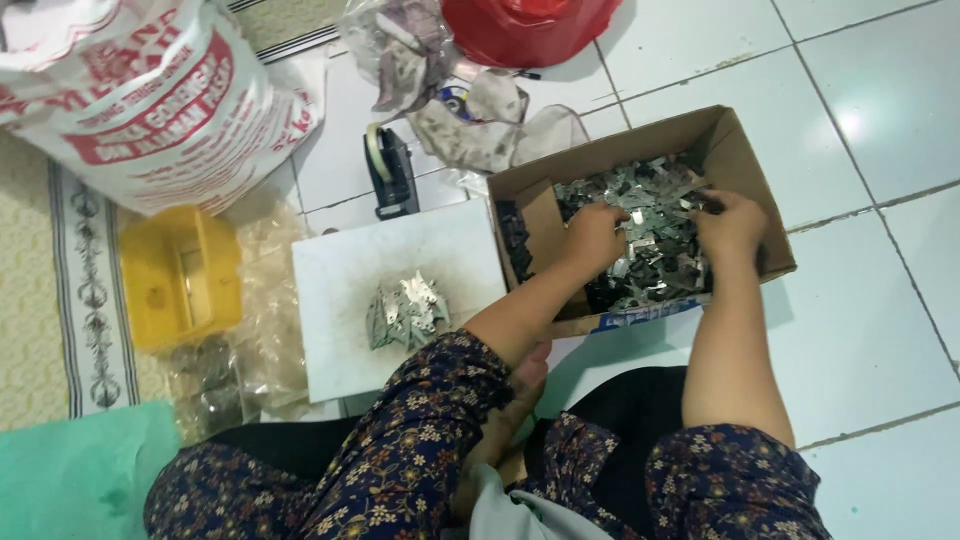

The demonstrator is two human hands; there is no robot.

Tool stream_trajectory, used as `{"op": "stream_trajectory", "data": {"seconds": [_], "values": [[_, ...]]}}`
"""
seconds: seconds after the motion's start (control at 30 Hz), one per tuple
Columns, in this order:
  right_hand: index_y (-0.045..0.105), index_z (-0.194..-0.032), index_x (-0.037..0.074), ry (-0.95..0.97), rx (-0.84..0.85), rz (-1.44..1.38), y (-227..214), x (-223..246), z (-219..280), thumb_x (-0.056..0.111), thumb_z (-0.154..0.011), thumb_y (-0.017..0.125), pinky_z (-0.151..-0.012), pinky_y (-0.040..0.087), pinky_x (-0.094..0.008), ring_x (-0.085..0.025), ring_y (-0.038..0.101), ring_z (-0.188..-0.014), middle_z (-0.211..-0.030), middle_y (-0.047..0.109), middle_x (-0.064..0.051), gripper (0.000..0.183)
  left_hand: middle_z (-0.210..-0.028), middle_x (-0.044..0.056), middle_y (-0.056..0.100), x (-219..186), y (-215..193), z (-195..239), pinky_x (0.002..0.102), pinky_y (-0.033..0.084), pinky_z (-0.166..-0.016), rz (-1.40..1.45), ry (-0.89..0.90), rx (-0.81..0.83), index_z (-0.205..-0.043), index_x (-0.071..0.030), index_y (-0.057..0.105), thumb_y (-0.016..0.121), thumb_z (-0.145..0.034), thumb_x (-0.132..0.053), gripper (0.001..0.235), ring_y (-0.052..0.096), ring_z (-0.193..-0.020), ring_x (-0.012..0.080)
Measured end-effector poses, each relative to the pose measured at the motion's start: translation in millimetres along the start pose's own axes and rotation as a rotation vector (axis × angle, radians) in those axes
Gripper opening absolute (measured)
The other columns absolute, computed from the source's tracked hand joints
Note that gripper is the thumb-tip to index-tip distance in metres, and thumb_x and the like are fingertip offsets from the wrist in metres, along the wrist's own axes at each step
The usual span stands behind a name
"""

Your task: Assembling small metal components by hand on a white board while sitting on the floor.

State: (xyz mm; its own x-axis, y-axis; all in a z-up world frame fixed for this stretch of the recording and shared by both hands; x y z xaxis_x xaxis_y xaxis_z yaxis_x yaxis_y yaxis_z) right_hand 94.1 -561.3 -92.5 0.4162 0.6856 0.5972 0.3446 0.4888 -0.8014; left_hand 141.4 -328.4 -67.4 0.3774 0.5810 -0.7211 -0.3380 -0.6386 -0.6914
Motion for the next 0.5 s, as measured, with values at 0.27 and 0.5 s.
{"op": "stream_trajectory", "data": {"seconds": [0.27, 0.5], "values": [[0.055, -0.149, 0.006, -0.096, 0.288, 0.151, 22.6, 38.6, 0.8, 0.006, -0.093, 0.071, -0.105, 0.043, -0.067, -0.050, 0.045, -0.135, -0.146, 0.048, -0.028, 0.059, -0.154, 0.022, 0.046, -16.1, 34.3, -46.5, 0.066, 0.040, -0.113, -0.248, 0.166, 0.159, -0.149, -0.007, 0.047, 0.051, -0.096, -0.002, 0.053, 0.043, -0.146, 0.0414], [0.066, -0.138, 0.003, -0.128, 0.279, 0.328, 31.3, 38.4, 4.8, 0.003, -0.087, 0.070, -0.098, 0.051, -0.058, -0.046, 0.053, -0.124, -0.135, 0.058, -0.023, 0.051, -0.142, 0.010, 0.059, -7.6, 56.2, -51.1, 0.060, 0.040, -0.112, -0.428, 0.151, 0.233, -0.137, -0.015, 0.062, 0.058, -0.096, -0.011, 0.041, 0.045, -0.141, 0.0325]]}}
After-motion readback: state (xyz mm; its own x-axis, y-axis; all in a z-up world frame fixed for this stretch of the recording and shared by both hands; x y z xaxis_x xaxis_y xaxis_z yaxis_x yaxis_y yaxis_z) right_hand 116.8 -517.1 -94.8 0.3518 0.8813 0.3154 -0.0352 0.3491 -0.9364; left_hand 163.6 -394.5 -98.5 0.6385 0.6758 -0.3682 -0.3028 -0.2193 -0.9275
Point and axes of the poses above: each hand's wrist, its own z-axis away from the middle knuckle, its own y-axis out of the palm, x = y × z, the point moved 3 cm from there along -z, towards the middle knuckle
